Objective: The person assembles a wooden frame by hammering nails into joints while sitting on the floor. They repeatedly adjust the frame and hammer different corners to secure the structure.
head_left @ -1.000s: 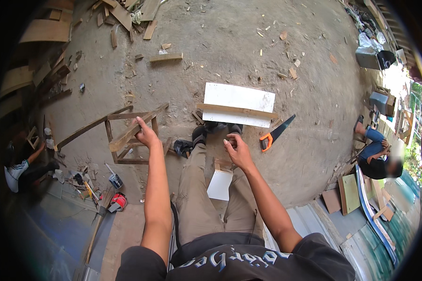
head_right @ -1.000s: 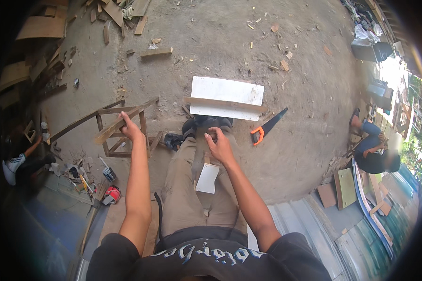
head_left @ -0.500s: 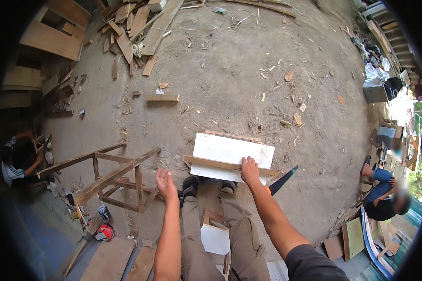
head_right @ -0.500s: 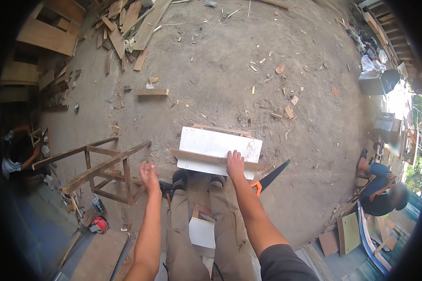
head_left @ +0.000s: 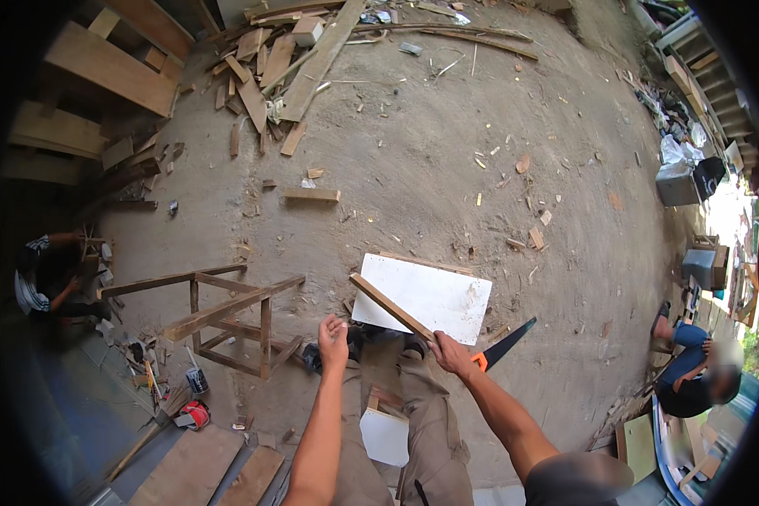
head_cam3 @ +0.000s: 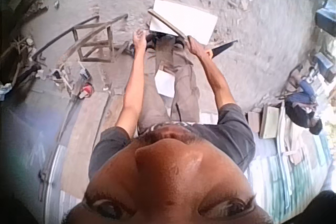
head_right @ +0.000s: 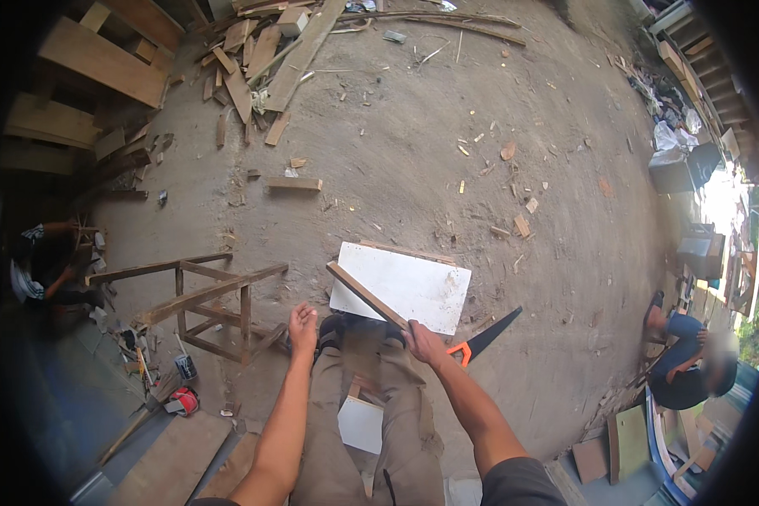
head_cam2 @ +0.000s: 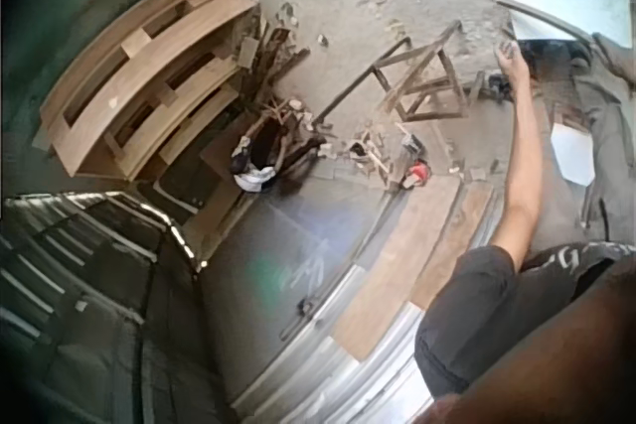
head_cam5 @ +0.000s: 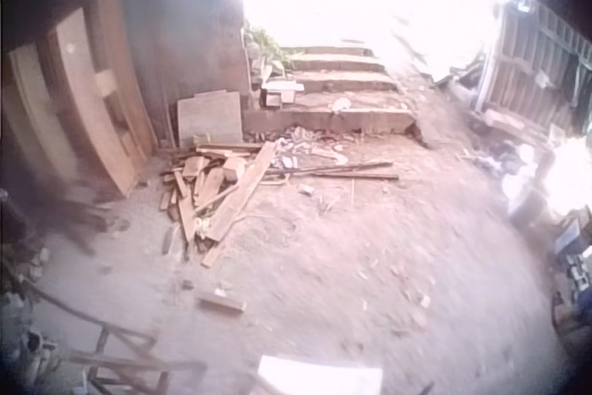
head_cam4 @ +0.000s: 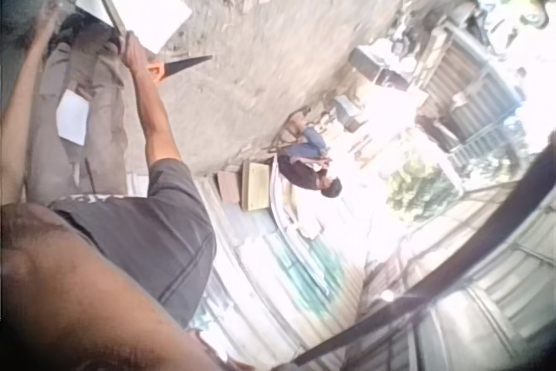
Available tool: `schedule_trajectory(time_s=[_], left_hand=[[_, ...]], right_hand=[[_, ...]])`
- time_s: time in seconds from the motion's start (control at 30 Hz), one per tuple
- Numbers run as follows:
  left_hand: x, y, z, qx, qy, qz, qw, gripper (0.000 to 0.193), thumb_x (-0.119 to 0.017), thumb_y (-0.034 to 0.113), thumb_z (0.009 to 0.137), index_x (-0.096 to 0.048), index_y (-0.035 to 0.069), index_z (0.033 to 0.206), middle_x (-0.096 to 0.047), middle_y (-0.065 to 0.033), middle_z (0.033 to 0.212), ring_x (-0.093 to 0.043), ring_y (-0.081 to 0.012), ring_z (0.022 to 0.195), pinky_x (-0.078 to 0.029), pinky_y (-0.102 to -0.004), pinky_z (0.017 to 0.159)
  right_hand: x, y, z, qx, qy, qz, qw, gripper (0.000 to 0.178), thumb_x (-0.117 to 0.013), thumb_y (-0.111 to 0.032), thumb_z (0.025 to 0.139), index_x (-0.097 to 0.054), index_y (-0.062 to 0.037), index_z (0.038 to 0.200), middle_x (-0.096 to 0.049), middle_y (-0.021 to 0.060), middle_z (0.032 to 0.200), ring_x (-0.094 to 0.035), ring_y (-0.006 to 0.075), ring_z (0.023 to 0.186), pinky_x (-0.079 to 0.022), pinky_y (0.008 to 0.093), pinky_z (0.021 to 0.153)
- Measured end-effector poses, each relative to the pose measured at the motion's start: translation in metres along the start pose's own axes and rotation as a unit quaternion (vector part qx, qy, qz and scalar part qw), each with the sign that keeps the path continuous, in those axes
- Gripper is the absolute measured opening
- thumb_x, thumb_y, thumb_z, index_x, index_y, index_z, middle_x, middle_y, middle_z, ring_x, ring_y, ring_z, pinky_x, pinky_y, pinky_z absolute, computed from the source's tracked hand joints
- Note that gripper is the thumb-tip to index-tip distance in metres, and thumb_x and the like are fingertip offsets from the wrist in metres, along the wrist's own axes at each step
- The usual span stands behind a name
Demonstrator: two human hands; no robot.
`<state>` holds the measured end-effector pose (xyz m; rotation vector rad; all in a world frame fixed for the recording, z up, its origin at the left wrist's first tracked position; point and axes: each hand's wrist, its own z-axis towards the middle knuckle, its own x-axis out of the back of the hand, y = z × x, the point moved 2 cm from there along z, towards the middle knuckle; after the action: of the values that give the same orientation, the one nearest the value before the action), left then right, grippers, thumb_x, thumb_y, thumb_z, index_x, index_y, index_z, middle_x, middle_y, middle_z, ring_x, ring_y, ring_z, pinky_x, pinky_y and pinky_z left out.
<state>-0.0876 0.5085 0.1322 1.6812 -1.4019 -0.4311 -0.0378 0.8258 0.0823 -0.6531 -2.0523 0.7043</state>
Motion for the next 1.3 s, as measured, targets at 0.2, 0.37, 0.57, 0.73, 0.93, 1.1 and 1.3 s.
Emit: schedule_trajectory(time_s=[0.2, 0.37, 0.57, 0.73, 0.93, 1.1, 1.3], left_hand=[[0.08, 0.023, 0.016, -0.034, 0.115, 0.038, 0.992, 0.06, -0.07, 0.024, 0.09, -0.043, -0.003, 0.136, -0.055, -0.0184, 0.127, -0.056, -0.0266, 0.114, -0.045, -0.0389, 0.098], [0.12, 0.06, 0.026, 0.016, 0.289, -0.058, 0.956, 0.078, -0.075, 0.033, 0.087, -0.034, -0.003, 0.142, -0.041, -0.0232, 0.142, -0.047, -0.0318, 0.126, -0.041, -0.0405, 0.103], [0.135, 0.079, 0.045, 0.008, 0.35, 0.03, 0.936, 0.084, -0.074, 0.041, 0.087, -0.032, -0.004, 0.143, -0.035, -0.0248, 0.146, -0.039, -0.0343, 0.134, -0.037, -0.0415, 0.109], [0.146, 0.109, 0.078, -0.081, 0.33, -0.024, 0.94, 0.059, -0.063, 0.047, 0.094, -0.057, -0.005, 0.12, -0.06, -0.0228, 0.121, -0.058, -0.0332, 0.114, -0.045, -0.0422, 0.097], [0.163, 0.101, 0.067, -0.157, 0.35, -0.017, 0.923, 0.043, -0.056, 0.036, 0.1, -0.059, -0.004, 0.114, -0.063, -0.0178, 0.111, -0.06, -0.0293, 0.105, -0.046, -0.0399, 0.093], [0.222, 0.095, 0.031, -0.18, 0.406, -0.095, 0.891, 0.043, -0.05, 0.037, 0.103, -0.061, -0.005, 0.104, -0.065, -0.0134, 0.101, -0.061, -0.024, 0.099, -0.046, -0.0357, 0.09], [0.324, 0.119, 0.023, -0.158, 0.511, -0.217, 0.817, 0.048, -0.05, 0.042, 0.103, -0.052, 0.003, 0.074, -0.056, -0.005, 0.069, -0.057, -0.0168, 0.067, -0.049, -0.0338, 0.071]], right_hand=[[0.033, -0.063, -0.005, -0.084, -0.047, 0.074, 0.993, 0.06, -0.065, -0.044, 0.091, -0.049, 0.0043, 0.124, -0.066, 0.0297, 0.096, -0.067, 0.0423, 0.092, -0.052, 0.0463, 0.079], [0.051, -0.108, 0.006, -0.06, -0.011, 0.126, 0.99, 0.064, -0.07, -0.034, 0.087, -0.045, 0.0066, 0.131, -0.066, 0.0304, 0.103, -0.067, 0.0425, 0.098, -0.052, 0.0441, 0.084], [0.05, -0.133, 0.044, -0.05, -0.02, 0.073, 0.996, 0.063, -0.063, -0.017, 0.08, -0.043, 0.0084, 0.134, -0.063, 0.0335, 0.107, -0.065, 0.0442, 0.103, -0.052, 0.0446, 0.087], [0.035, -0.156, 0.058, -0.016, -0.008, 0.077, 0.997, 0.057, -0.063, -0.013, 0.083, -0.046, 0.0033, 0.134, -0.066, 0.0228, 0.095, -0.066, 0.0305, 0.086, -0.052, 0.0384, 0.079], [0.02, -0.179, 0.057, -0.018, -0.047, 0.08, 0.996, 0.057, -0.064, -0.011, 0.082, -0.047, 0.0044, 0.134, -0.066, 0.021, 0.096, -0.065, 0.0258, 0.084, -0.052, 0.0362, 0.077], [0.015, -0.203, 0.053, -0.035, -0.085, 0.091, 0.992, 0.054, -0.067, -0.015, 0.087, -0.048, 0.0045, 0.133, -0.066, 0.0184, 0.092, -0.064, 0.0205, 0.08, -0.052, 0.034, 0.073], [-0.014, -0.225, 0.066, -0.003, -0.093, 0.089, 0.992, 0.054, -0.07, -0.025, 0.091, -0.049, 0.0043, 0.131, -0.063, 0.0106, 0.081, -0.057, 0.0136, 0.07, -0.048, 0.0308, 0.061]])
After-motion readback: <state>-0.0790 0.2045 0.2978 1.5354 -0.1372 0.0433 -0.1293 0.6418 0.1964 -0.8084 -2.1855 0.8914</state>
